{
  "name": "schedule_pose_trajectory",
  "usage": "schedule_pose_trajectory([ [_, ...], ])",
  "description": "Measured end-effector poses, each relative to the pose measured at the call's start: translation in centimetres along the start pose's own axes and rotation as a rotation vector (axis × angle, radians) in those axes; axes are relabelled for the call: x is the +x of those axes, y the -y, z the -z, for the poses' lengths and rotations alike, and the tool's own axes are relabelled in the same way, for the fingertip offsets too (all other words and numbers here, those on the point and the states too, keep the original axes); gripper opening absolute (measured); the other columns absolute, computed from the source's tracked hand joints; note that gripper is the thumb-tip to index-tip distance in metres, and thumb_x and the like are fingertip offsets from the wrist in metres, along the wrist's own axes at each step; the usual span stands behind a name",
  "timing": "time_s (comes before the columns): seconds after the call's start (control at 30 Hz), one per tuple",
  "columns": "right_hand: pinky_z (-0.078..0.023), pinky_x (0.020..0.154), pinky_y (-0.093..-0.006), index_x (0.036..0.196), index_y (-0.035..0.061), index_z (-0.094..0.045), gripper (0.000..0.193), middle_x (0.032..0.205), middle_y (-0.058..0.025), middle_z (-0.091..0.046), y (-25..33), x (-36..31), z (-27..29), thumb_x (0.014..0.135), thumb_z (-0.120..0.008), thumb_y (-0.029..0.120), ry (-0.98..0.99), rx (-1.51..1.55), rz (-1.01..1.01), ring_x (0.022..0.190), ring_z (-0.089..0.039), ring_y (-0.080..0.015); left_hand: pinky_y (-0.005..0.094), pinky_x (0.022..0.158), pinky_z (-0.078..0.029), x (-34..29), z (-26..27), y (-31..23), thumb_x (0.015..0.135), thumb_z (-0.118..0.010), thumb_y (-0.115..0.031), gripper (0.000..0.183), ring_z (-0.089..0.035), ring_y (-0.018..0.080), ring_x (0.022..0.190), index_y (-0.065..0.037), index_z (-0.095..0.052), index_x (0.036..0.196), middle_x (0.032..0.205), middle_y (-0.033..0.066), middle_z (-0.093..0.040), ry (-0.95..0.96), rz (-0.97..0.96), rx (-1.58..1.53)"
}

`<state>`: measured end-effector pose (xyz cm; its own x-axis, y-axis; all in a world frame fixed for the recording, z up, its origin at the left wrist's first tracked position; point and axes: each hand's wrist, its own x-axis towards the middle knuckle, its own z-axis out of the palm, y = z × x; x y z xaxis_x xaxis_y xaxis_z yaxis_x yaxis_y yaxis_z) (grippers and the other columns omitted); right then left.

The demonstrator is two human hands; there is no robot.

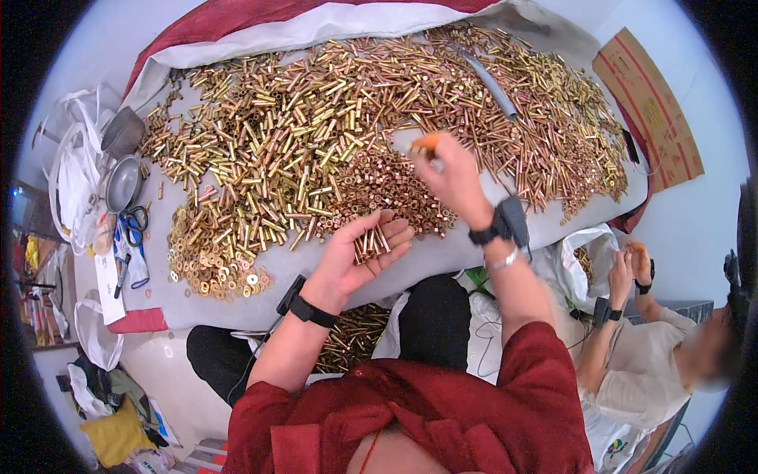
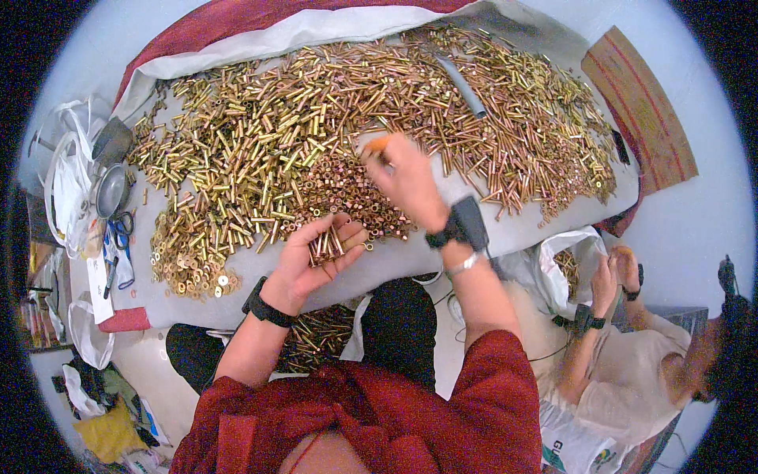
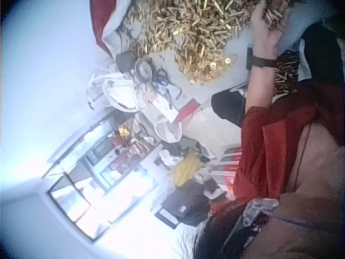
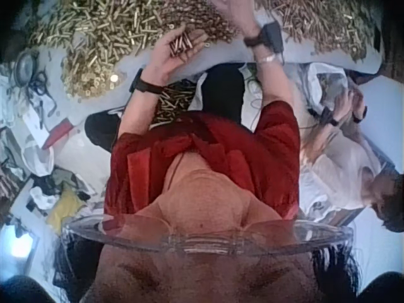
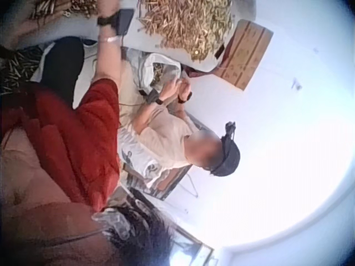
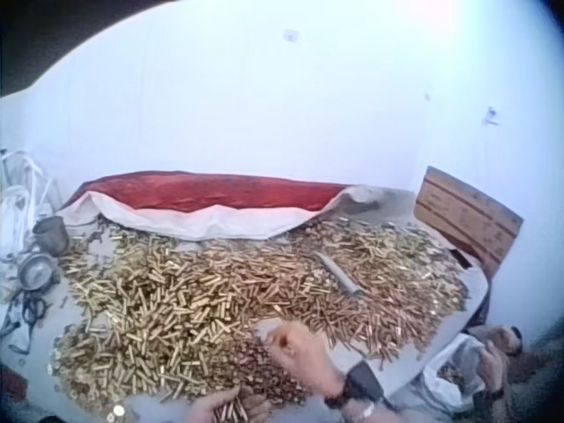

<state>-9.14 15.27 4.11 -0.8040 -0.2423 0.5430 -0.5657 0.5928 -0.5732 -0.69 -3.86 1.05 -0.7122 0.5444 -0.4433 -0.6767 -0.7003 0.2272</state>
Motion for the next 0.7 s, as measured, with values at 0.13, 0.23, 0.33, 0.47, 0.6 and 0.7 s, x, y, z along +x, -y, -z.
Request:
schedule_pose_trajectory([
  [0.13, -0.049, 0.072, -0.037, 0.093, 0.0052, -0.062, 0.019, 0.092, -0.0109, -0.062, 5.4, -4.7, 0.1, 0.075, -0.068, 0.009, 0.04, 0.145, 0.112, 0.084, -0.06, -0.0301, 0.0422, 0.089, -0.051, 0.1, -0.1, 0.2, 0.093, -0.051, -0.03, 0.032, -0.06, 0.0263, 0.103, -0.004, -0.055, 0.111, 0.109, 0.0119, -0.061, 0.091, 0.031, -0.047],
  [0.23, -0.05, 0.079, -0.0367, 0.094, 0.0066, -0.063, 0.023, 0.097, -0.0099, -0.062, 5.7, -6.6, 0.2, 0.072, -0.07, 0.009, 0.108, 0.114, 0.2, 0.093, -0.059, -0.03, 0.0392, 0.084, -0.053, 0.0, -0.6, 0.7, 0.094, -0.05, -0.036, 0.033, -0.062, 0.0213, 0.095, -0.008, -0.056, 0.111, 0.105, 0.0082, -0.062, 0.125, 0.057, -0.059],
  [0.33, -0.048, 0.086, -0.0358, 0.108, 0.0068, -0.062, 0.039, 0.106, -0.0104, -0.061, 6.1, -7.1, 0.0, 0.07, -0.068, 0.007, 0.101, 0.097, 0.205, 0.104, -0.056, -0.0294, 0.0381, 0.082, -0.053, -0.1, -0.4, 1.1, 0.093, -0.051, -0.036, 0.034, -0.062, 0.0217, 0.092, -0.007, -0.056, 0.11, 0.101, 0.0078, -0.063, 0.027, 0.017, -0.014],
  [0.47, -0.048, 0.084, -0.0349, 0.114, 0.005, -0.06, 0.039, 0.106, -0.0111, -0.062, 6.4, -6.9, 1.3, 0.075, -0.065, 0.009, 0.168, 0.319, 0.048, 0.1, -0.058, -0.0299, 0.0327, 0.075, -0.056, -0.2, 0.3, 0.9, 0.092, -0.055, -0.028, 0.029, -0.063, 0.0211, 0.09, -0.005, -0.056, 0.11, 0.099, 0.0079, -0.063, 0.066, -0.021, -0.002],
  [0.6, -0.05, 0.07, -0.0358, 0.103, 0.0029, -0.061, 0.027, 0.09, -0.0147, -0.065, 2.2, -3.3, 0.7, 0.082, -0.063, 0.019, 0.018, 0.209, -0.511, 0.08, -0.062, -0.0304, 0.0268, 0.069, -0.057, -0.4, 0.7, 0.2, 0.089, -0.059, -0.013, 0.025, -0.064, 0.0201, 0.09, -0.005, -0.056, 0.113, 0.098, 0.0076, -0.063, -0.032, -0.06, 0.023],
  [0.7, -0.05, 0.065, -0.0404, 0.092, 0.0027, -0.06, 0.024, 0.08, -0.0161, -0.063, -4.9, -1.4, -1.1, 0.082, -0.064, 0.024, -0.145, -0.167, -0.312, 0.076, -0.061, -0.0323, 0.0264, 0.071, -0.057, -0.6, -0.1, 0.4, 0.088, -0.058, -0.009, 0.028, -0.063, 0.0183, 0.092, -0.006, -0.056, 0.116, 0.1, 0.0051, -0.062, -0.029, -0.058, 0.102],
])
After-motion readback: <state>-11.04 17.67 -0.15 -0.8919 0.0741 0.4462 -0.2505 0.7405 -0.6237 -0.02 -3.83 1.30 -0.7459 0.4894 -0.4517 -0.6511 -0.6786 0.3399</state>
